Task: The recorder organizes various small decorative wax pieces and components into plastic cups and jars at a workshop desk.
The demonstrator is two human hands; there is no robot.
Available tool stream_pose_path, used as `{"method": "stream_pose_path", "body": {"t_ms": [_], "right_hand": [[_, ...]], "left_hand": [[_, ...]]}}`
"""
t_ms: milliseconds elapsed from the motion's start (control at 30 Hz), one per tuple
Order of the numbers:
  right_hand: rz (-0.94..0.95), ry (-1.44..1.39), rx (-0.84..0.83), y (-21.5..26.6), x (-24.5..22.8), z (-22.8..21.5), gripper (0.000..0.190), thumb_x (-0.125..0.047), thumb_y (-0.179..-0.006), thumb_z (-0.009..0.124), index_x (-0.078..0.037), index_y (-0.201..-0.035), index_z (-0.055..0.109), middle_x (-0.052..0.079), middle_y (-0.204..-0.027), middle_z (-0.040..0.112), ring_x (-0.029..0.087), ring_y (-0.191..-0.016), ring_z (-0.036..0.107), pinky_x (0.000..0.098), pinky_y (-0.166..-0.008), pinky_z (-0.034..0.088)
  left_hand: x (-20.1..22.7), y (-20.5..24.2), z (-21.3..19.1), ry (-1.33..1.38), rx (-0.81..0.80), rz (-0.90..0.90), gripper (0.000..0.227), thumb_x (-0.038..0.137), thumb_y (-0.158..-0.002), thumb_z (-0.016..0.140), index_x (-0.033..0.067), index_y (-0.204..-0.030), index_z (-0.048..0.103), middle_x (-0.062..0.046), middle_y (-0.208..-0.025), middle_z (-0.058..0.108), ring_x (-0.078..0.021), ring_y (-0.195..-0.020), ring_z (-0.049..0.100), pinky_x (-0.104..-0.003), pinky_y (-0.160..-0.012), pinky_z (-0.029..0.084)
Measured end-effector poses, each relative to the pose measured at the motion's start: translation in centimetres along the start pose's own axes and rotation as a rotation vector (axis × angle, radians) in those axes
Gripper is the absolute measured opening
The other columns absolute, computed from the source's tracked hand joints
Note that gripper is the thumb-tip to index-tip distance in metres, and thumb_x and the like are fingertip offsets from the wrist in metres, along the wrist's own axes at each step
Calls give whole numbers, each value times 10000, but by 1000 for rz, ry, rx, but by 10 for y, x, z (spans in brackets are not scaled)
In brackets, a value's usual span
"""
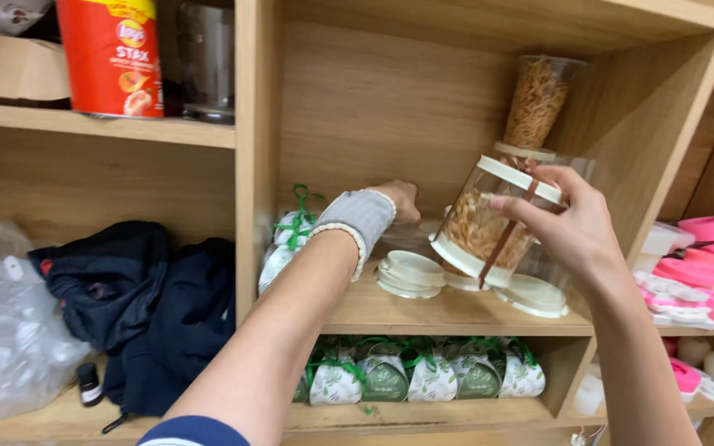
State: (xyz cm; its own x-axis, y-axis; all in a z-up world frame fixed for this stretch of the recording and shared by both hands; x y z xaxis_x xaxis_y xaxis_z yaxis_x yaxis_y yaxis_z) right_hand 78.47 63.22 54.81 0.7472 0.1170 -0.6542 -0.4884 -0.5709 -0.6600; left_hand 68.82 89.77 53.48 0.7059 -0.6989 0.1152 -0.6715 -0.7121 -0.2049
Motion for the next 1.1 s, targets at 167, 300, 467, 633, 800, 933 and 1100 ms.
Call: {"method": "stream_pose_path", "body": {"t_ms": [167, 300, 467, 633, 800, 933, 1100], "right_hand": [[-59, -16, -9, 1, 20, -19, 837, -386, -713, 848, 3, -1403, 575, 164, -1127, 720, 199, -966, 696, 354, -846, 531], [-64, -36, -27, 8, 22, -20, 829, -401, -713, 837, 4, -1391, 586, 164, -1131, 729, 204, -971, 696, 360, -859, 531], [70, 124, -54, 23, 24, -11, 860, -428, -704, 845, -66, -1440, 587, 208, -1118, 767, 256, -1014, 718, 396, -911, 528], [50, 145, -82, 25, 52, 4, 854, -430, -690, 858, -66, -1422, 609, 216, -1165, 758, 261, -1075, 707, 415, -973, 510], [20, 114, -93, 26, 45, 12, 895, -415, -703, 871, -43, -1458, 567, 221, -1209, 713, 289, -1049, 703, 457, -931, 528], [9, 107, -82, 33, 31, 8, 881, -402, -707, 866, -34, -1455, 581, 232, -1181, 729, 289, -1050, 708, 451, -941, 530], [-17, 81, -86, 36, 24, 9, 865, -404, -704, 859, -19, -1432, 593, 235, -1184, 731, 290, -1076, 707, 446, -963, 527]], "left_hand": [[28, 8, 5, -61, -183, 108, 1025, 318, -687, 832, 274, -1583, 337, -75, -1603, 386, -323, -1439, 434, -503, -1131, 410], [0, -44, 29, -103, -139, 239, 1062, 288, -674, 905, 163, -1566, 342, -136, -1586, 389, -326, -1443, 403, -466, -1147, 380], [-29, 15, -22, 22, 221, 204, 885, 329, -688, 921, 3, -1372, 463, -258, -1350, 585, -404, -1234, 576, -464, -1058, 475], [-26, 112, -47, 356, 456, 162, 788, 338, -679, 842, 44, -1301, 457, -237, -1161, 644, -349, -1059, 663, -452, -925, 557], [-37, 128, -22, 444, 696, 117, 737, 374, -681, 875, -2, -1201, 513, -258, -1139, 629, -357, -1050, 647, -469, -906, 535], [-52, 119, -10, 518, 729, -4, 835, 387, -691, 889, -124, -1199, 466, -355, -1197, 565, -420, -1090, 633, -450, -910, 573], [-55, 126, -21, 499, 780, -44, 914, 339, -689, 902, -177, -1263, 413, -411, -1332, 456, -489, -1150, 606, -511, -965, 536]]}}
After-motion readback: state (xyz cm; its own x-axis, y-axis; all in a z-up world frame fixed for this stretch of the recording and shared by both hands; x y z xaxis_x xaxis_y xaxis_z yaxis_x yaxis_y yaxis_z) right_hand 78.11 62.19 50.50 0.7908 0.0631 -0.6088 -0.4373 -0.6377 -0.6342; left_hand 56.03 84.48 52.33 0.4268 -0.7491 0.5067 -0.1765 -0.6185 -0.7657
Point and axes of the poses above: each hand's wrist, its own y-axis away from the middle knuckle, its own z-axis out of the palm, x = y × z, the point moved 2 cm from there along -y, towards the middle knuckle
